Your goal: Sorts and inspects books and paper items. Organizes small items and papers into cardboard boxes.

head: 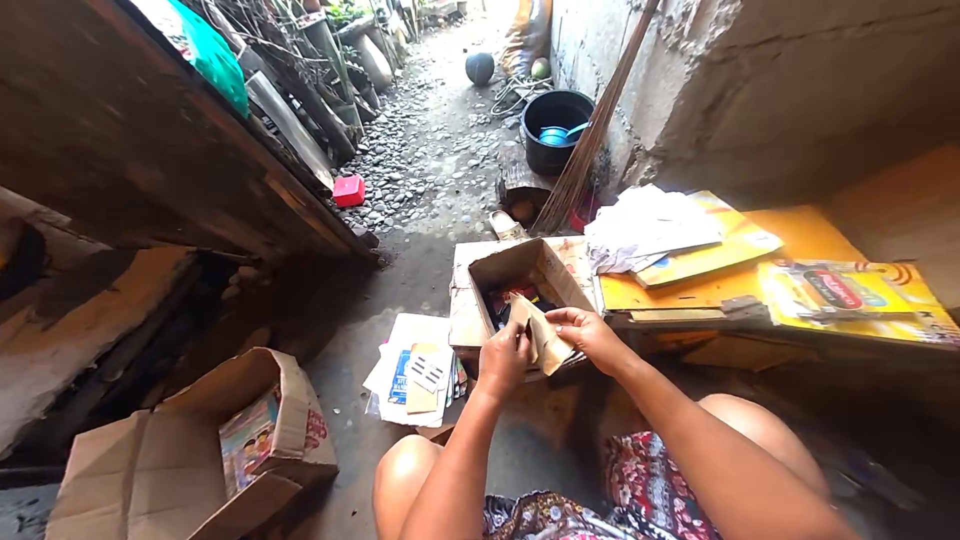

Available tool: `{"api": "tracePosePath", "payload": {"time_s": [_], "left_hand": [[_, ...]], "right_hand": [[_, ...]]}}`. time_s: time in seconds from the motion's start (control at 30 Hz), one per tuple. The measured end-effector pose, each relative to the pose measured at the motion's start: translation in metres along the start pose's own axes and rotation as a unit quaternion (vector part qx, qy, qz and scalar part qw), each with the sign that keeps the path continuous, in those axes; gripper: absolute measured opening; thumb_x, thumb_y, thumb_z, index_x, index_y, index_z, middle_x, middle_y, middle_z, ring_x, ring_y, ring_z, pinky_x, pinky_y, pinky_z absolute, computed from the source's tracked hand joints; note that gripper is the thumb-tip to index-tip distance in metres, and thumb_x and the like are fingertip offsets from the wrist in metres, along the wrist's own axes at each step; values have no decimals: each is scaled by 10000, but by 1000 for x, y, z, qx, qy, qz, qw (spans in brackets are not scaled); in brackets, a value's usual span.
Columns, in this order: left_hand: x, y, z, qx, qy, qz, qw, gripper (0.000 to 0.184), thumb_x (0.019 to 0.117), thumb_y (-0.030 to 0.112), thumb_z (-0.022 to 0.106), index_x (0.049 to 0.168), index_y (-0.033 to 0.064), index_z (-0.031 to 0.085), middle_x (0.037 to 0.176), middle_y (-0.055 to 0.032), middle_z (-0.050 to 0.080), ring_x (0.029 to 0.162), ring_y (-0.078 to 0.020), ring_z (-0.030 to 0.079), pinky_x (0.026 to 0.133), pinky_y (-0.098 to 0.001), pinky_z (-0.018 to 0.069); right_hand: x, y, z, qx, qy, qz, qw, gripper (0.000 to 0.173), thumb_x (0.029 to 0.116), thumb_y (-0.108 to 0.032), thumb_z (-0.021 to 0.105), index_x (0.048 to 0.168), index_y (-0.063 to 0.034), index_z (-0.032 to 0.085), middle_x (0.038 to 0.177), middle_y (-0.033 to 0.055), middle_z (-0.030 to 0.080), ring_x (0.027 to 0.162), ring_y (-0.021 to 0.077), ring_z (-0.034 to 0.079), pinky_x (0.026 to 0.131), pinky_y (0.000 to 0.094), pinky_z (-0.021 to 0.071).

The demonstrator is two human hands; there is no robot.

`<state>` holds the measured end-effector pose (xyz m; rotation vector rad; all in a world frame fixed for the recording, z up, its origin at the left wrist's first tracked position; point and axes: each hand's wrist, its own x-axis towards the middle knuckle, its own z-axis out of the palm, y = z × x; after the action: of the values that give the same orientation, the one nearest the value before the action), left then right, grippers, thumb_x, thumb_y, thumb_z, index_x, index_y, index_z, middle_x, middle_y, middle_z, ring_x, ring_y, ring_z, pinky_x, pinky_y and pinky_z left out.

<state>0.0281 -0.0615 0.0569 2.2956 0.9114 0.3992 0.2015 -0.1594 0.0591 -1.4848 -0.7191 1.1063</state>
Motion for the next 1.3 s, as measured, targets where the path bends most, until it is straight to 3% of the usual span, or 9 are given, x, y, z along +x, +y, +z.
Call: {"api": "tracePosePath", "payload": {"time_s": [0.17,0.3,0.43,0.53,0.6,0.7,0.8,1.03,1.3], "left_hand": [[2,-5,-27,-25,110,-49,992,285,1032,133,499,1186,-21,684,1056,-181,732,987,-307,722,910,-515,560],[4,-22,-44,-193,166,-73,964,267,1024,73,536,1229,-29,672,1130,-144,732,1074,-188,702,1001,-401,542],[2,-23,-54,-404,170,-51,897,222,995,-35,523,1180,-75,640,1032,-102,737,942,-95,706,899,-293,585],[-2,-21,-52,-399,158,-3,903,232,953,-53,533,1144,-79,662,1051,-92,722,970,-80,687,900,-268,574],[-4,-21,-46,-361,148,52,919,220,922,-35,559,1089,-58,700,1057,-89,709,981,-91,676,883,-264,575],[-8,-18,-36,-284,147,146,936,237,904,-47,565,1071,-34,732,1082,-101,715,1015,-108,676,909,-270,572],[-12,-12,-23,-182,164,217,945,227,936,-7,585,1081,1,759,1082,-133,718,1028,-155,680,931,-298,565],[-21,9,4,-25,214,311,925,157,983,143,651,1071,106,776,996,-90,727,951,-189,698,865,-350,588],[-24,18,14,90,300,363,877,152,974,173,620,1003,103,752,948,-68,740,900,-191,704,835,-328,576]], "right_hand": [[7,-1,-10,-172,33,32,984,299,984,-4,545,1267,16,641,1197,165,698,1040,216,694,938,413,557],[1,-11,-16,-257,17,80,963,412,971,-55,555,1383,-43,559,1065,187,707,924,293,699,859,505,559],[-5,-17,-21,-368,25,101,924,475,1007,-232,586,1454,-86,516,1266,221,646,1100,383,662,961,598,509],[-8,-19,-20,-384,90,49,918,537,1024,-419,607,1412,-52,555,1447,247,496,1229,403,596,1033,574,490],[-5,-15,-20,-307,115,9,945,572,1027,-442,596,1406,-16,549,1393,250,539,1197,379,608,1018,547,499],[-5,-15,-12,-57,97,44,993,627,1079,-453,482,1532,-44,340,1315,229,585,967,303,699,789,449,600],[-10,-13,-5,220,40,97,970,708,1079,-562,376,1613,-151,159,1431,234,533,1120,386,675,866,529,596],[-8,-7,-1,399,20,13,916,581,1097,-498,358,1419,-20,434,1230,226,668,1081,355,700,900,500,604],[-1,-1,-6,437,44,-38,898,540,1092,-466,345,1403,-36,448,1194,232,680,1043,340,714,883,459,608]]}}
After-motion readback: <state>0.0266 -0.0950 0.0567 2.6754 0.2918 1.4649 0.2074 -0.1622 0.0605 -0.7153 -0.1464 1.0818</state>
